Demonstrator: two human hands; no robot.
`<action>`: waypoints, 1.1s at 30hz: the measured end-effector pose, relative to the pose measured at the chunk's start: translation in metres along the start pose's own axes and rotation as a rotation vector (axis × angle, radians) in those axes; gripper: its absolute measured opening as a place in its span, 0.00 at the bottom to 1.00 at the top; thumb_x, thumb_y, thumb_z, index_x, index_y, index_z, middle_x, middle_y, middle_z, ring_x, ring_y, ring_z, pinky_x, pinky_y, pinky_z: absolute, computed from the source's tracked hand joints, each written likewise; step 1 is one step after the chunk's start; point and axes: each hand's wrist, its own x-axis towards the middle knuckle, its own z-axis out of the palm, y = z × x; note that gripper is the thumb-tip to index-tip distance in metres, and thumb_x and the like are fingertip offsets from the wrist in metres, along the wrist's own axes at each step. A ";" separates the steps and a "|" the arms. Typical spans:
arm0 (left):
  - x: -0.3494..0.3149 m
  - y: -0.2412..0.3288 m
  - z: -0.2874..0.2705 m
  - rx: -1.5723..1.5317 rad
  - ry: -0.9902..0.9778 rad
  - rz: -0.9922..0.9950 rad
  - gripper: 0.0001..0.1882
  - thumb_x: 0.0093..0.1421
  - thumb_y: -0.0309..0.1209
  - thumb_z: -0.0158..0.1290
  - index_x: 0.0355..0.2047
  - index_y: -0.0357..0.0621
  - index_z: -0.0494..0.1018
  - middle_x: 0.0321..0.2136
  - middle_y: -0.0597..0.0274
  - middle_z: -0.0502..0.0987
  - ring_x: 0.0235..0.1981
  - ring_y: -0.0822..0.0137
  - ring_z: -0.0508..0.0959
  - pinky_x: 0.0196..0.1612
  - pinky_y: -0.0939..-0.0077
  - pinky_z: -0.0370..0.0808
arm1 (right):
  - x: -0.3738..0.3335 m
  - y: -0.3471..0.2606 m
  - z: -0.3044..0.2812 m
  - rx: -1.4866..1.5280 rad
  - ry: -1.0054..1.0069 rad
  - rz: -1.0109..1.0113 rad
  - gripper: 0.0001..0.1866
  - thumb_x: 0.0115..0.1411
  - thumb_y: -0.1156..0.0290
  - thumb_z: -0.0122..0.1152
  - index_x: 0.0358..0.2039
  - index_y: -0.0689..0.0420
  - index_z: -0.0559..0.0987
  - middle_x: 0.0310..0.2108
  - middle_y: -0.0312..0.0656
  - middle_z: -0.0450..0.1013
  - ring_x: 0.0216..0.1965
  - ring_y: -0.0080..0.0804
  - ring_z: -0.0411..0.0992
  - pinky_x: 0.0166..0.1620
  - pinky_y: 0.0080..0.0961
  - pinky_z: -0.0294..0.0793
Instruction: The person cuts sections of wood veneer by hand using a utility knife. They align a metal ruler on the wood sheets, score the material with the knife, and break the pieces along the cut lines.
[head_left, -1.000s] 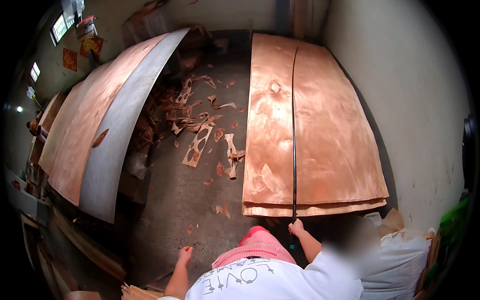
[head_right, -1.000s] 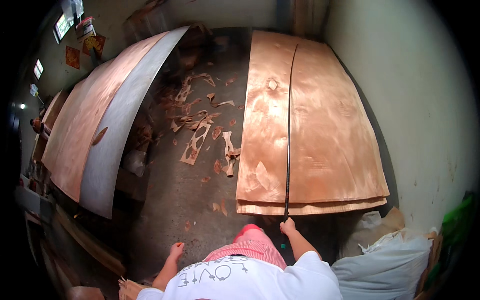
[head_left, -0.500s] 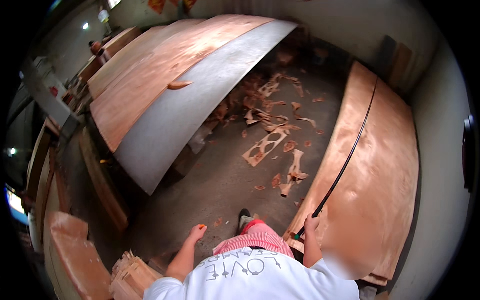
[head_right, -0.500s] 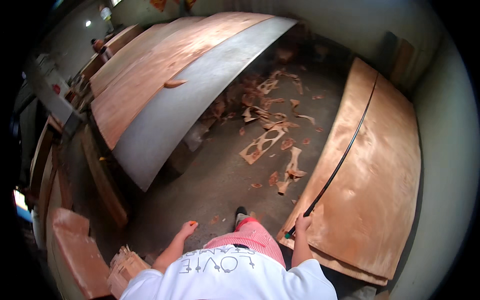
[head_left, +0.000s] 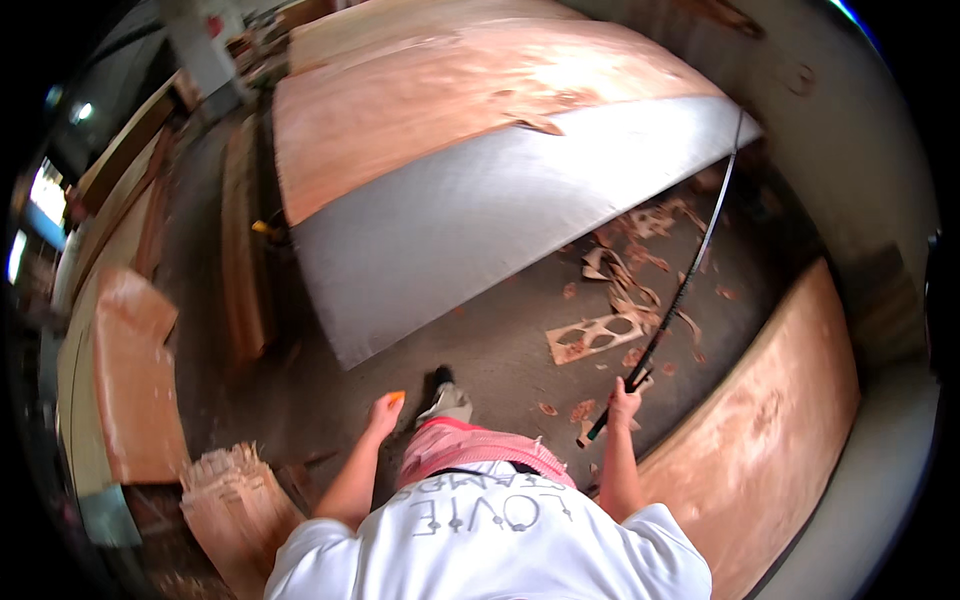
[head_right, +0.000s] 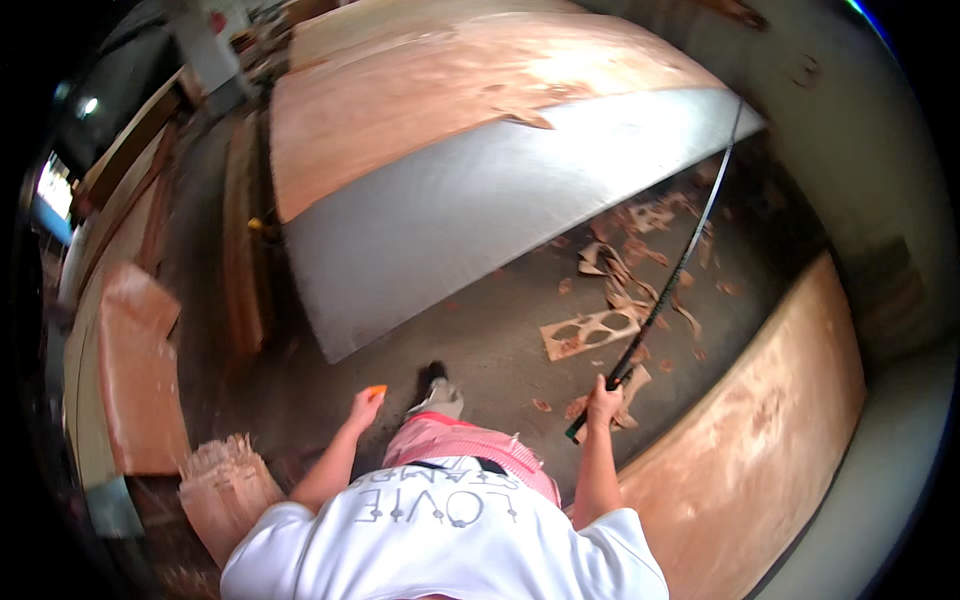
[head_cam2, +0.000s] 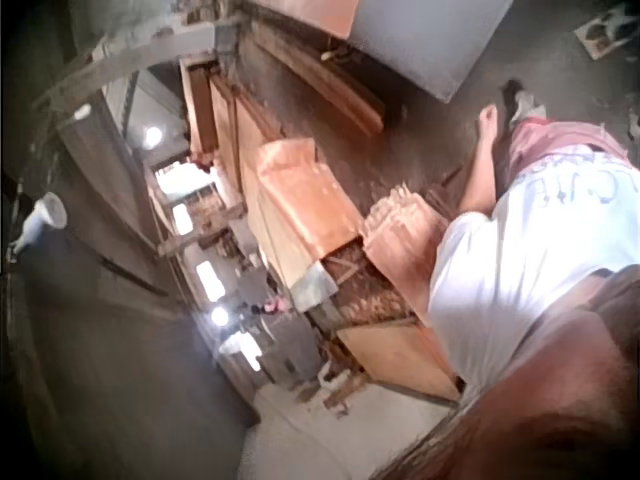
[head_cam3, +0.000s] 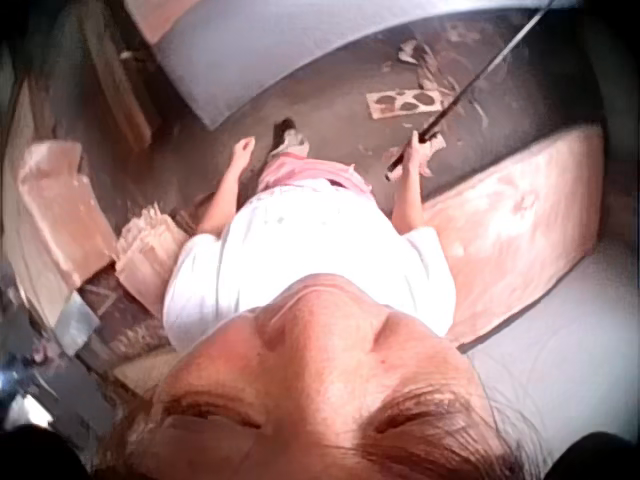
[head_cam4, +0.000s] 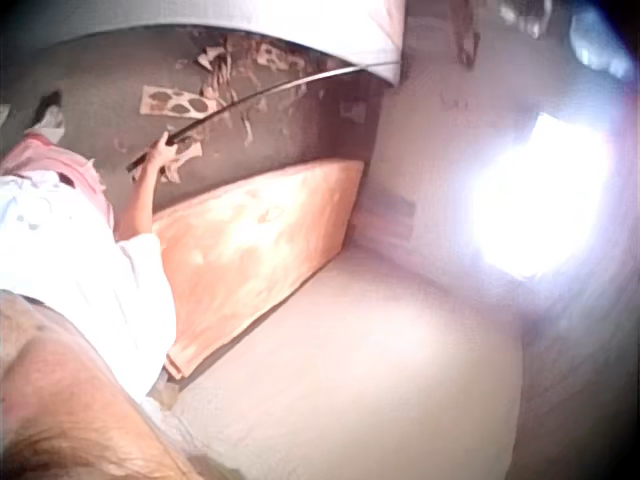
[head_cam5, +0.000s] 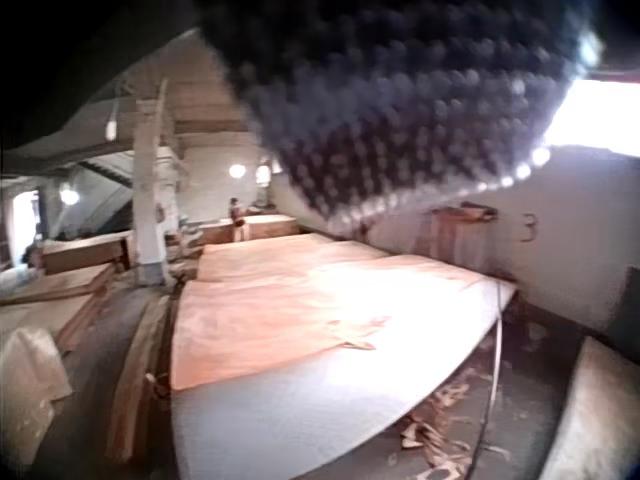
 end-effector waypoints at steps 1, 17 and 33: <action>0.023 0.002 -0.008 -0.043 0.064 0.026 0.17 0.57 0.40 0.50 0.39 0.40 0.73 0.29 0.58 0.78 0.31 0.68 0.77 0.34 0.73 0.72 | 0.004 -0.013 0.018 0.014 -0.046 0.012 0.11 0.54 0.68 0.60 0.23 0.55 0.66 0.11 0.31 0.62 0.09 0.19 0.60 0.13 0.17 0.59; 0.338 0.084 -0.186 -0.044 0.764 0.067 0.18 0.56 0.36 0.50 0.46 0.44 0.68 0.40 0.55 0.72 0.41 0.59 0.73 0.42 0.70 0.71 | 0.049 -0.125 0.276 -0.208 -0.296 0.261 0.11 0.55 0.66 0.58 0.23 0.57 0.68 0.11 0.33 0.61 0.10 0.21 0.60 0.13 0.18 0.60; 0.418 0.103 -0.270 0.388 0.777 -0.150 0.37 0.54 0.44 0.51 0.59 0.40 0.51 0.60 0.47 0.51 0.60 0.54 0.54 0.58 0.58 0.54 | 0.100 -0.064 0.373 -0.380 -0.356 0.283 0.19 0.54 0.57 0.58 0.14 0.55 0.69 0.14 0.33 0.63 0.14 0.21 0.59 0.17 0.21 0.59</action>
